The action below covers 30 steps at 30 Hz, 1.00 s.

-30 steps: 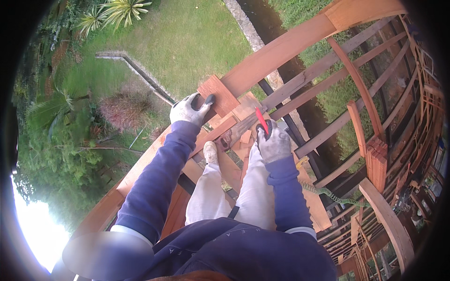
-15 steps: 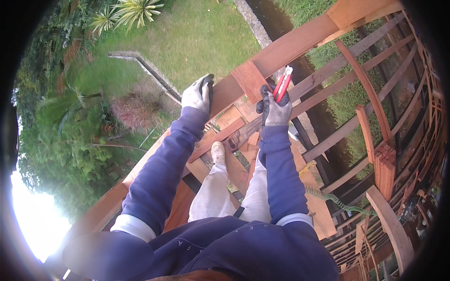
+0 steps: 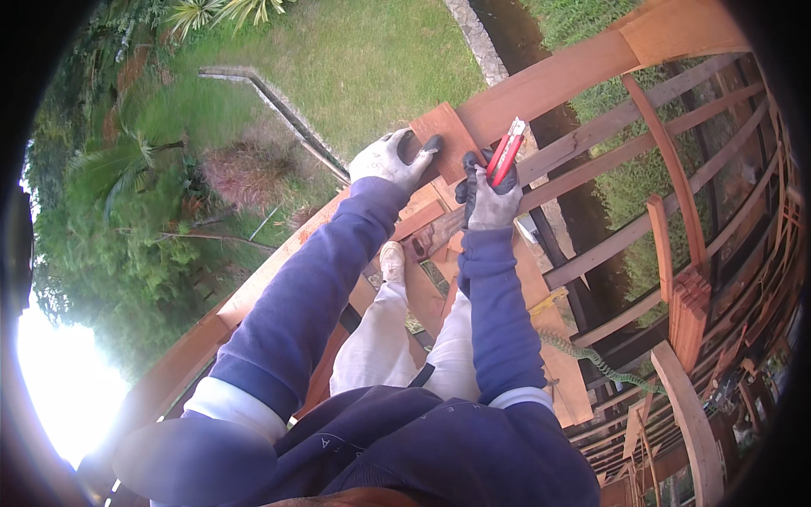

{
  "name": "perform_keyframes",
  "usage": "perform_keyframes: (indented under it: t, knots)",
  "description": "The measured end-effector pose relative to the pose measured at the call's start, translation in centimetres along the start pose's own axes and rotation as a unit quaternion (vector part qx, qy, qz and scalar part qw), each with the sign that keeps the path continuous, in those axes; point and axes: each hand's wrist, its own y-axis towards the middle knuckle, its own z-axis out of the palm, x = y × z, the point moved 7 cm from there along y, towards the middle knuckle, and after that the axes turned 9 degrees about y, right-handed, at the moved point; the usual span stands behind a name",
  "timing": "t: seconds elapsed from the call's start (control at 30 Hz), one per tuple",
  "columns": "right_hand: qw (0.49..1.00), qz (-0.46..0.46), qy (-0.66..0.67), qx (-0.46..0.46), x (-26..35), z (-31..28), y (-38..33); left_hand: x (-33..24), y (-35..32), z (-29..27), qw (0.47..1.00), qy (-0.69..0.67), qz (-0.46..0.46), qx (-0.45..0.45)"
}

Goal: The person assembles a curved wooden structure outdoors, using a utility knife to trim wooden pieces and a nail gun to fasten them. The person positions the wood pieces, trims them to fit, and secures them to the frame.

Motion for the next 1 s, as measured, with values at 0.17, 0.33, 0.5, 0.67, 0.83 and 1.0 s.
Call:
perform_keyframes:
  t: [0.17,0.33,0.5,0.67,0.83,1.0]
  knots:
    - [1.000,-0.014,0.006,-0.008,-0.4,-0.5,0.4,-0.4,-0.1,-0.8,1.000,-0.006,0.001,0.017]
    - [0.994,-0.016,-0.109,0.015,0.0,-1.2,0.6,-0.5,0.2,-0.5,1.000,-0.010,0.003,0.019]
    - [0.837,-0.203,-0.495,0.114,7.9,0.9,-1.7,-0.8,0.0,-1.1,0.998,-0.015,-0.022,0.052]
    - [0.623,-0.117,-0.746,0.203,9.7,2.0,-2.1,-0.8,0.0,-0.6,1.000,0.006,-0.014,-0.024]
    - [0.572,-0.043,-0.781,0.246,10.7,3.4,-1.3,-0.9,0.4,-0.2,0.999,0.019,-0.009,-0.027]
    - [0.572,-0.034,-0.783,0.242,9.5,1.0,-1.2,-1.4,0.2,-0.6,0.999,0.020,-0.005,-0.027]
